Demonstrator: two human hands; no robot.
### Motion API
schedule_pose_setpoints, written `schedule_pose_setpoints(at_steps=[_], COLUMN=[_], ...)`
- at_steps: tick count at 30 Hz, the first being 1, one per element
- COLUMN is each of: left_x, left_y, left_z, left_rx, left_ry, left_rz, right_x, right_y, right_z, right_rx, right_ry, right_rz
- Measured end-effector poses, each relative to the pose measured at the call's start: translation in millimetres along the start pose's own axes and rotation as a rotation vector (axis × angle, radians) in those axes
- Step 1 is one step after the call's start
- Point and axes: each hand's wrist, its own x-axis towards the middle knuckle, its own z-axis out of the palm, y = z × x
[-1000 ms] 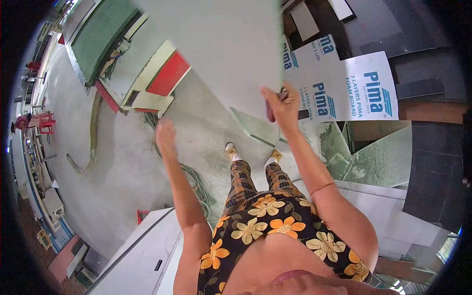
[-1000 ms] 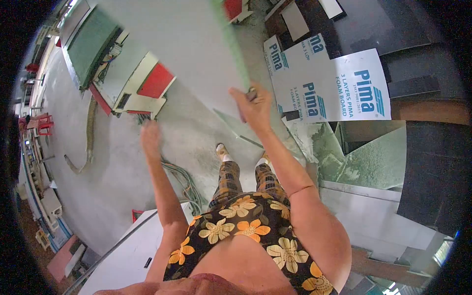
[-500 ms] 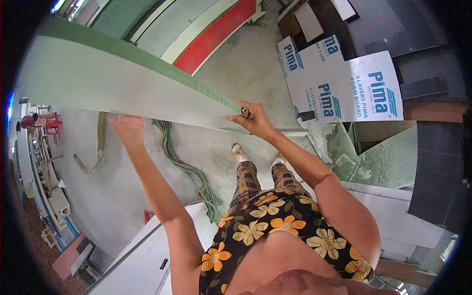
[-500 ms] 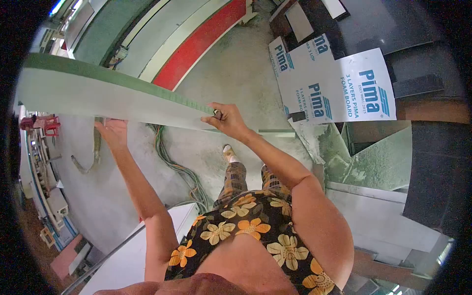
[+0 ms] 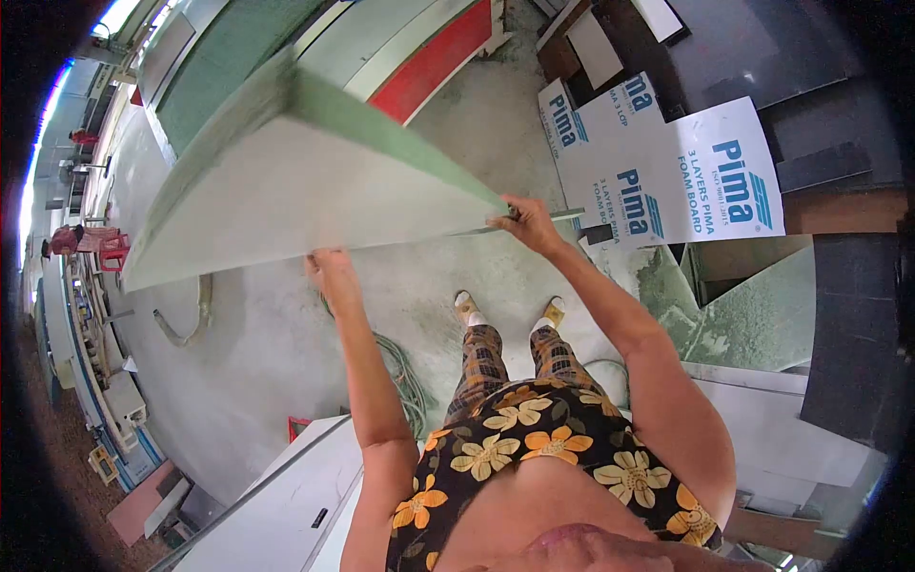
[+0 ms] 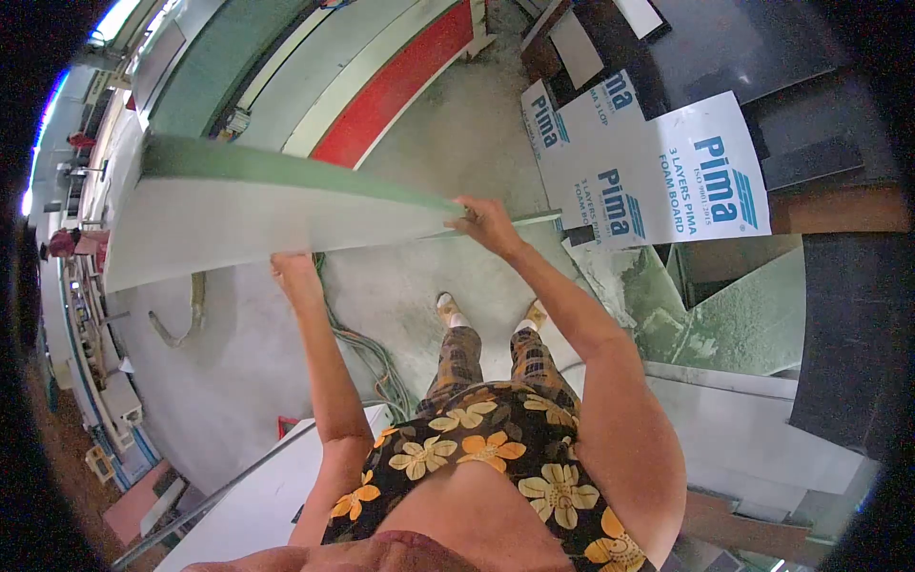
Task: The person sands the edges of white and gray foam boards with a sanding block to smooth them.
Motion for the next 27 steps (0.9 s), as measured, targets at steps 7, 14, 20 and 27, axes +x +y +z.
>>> schedule_pose_setpoints(at_steps=[7,14,20,27], left_x=[4.8,15.8,-18.3,-49.6], left_y=[4.8,94.4,157.4,179.7], left_z=[40.9,164.8,274.6,358.5], left_rx=[0.401,0.288,0.714,1.517], left_ry=[0.045,-0.273,-0.314,-0.606], left_rz=[-0.163,0.276,0.91,1.074], right_x=[8.5,-2.5,-14.9,-20.5], right_y=[-4.3,35.4,17.5,20.6], right_z=[-44.8,-86.3,-107.1,-101.2], right_rx=[-0.094,-0.099,-0.121,-0.297], right_ry=[-0.062,-0.001,0.067,0.194], right_rz=[0.096,0.172,0.2,0.061])
